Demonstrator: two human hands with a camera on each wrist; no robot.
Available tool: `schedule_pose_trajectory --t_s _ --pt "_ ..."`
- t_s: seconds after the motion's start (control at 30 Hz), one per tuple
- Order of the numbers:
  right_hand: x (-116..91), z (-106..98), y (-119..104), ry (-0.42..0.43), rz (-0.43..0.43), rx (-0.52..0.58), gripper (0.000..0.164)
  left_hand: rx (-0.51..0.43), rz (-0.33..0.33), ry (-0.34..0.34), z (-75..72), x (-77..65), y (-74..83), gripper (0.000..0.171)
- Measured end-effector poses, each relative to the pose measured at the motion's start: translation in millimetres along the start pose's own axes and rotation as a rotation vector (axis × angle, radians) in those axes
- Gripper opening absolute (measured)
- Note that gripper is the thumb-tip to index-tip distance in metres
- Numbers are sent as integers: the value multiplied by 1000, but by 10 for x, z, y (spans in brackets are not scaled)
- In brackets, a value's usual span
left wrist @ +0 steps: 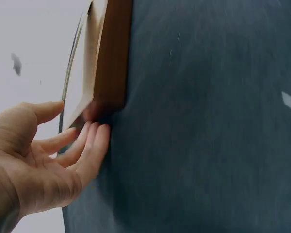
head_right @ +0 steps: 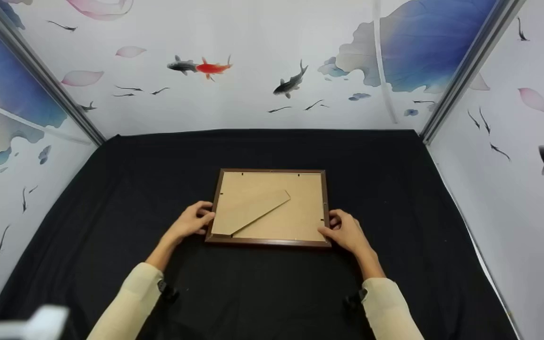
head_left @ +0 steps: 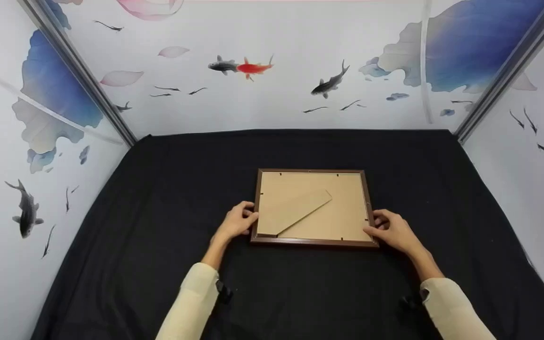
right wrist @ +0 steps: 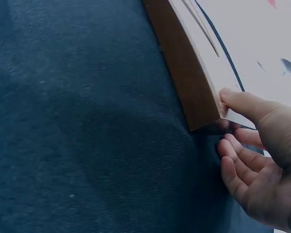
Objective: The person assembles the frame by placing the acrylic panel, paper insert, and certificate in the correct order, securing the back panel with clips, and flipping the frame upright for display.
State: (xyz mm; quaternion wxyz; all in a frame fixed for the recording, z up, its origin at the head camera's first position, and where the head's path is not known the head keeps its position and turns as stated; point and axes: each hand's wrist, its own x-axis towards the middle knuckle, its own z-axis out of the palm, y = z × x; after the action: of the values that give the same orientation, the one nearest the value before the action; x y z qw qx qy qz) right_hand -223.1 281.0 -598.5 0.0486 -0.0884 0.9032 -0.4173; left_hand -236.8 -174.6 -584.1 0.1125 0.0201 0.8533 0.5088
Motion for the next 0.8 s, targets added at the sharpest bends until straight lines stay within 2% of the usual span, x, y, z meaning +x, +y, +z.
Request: schedule_pose_trajectory --t_s 0.13,0.27,0.43,0.53,0.67,0.8 --pt "-19 42 7 41 -22 -10 52 94 2 68 115 57 32 43" --pt "-28 82 13 77 -54 -32 47 213 -17 125 155 69 112 41" --pt "-14 91 1 104 -107 -36 42 289 -68 150 176 90 254 40" --pt "-12 60 -21 97 -116 -29 41 304 -107 140 178 86 317 43" --pt "-11 -21 -66 88 -126 -20 39 220 -161 105 139 56 383 51" --pt "-3 -91 -79 70 -136 1 39 22 -196 29 103 13 398 66"
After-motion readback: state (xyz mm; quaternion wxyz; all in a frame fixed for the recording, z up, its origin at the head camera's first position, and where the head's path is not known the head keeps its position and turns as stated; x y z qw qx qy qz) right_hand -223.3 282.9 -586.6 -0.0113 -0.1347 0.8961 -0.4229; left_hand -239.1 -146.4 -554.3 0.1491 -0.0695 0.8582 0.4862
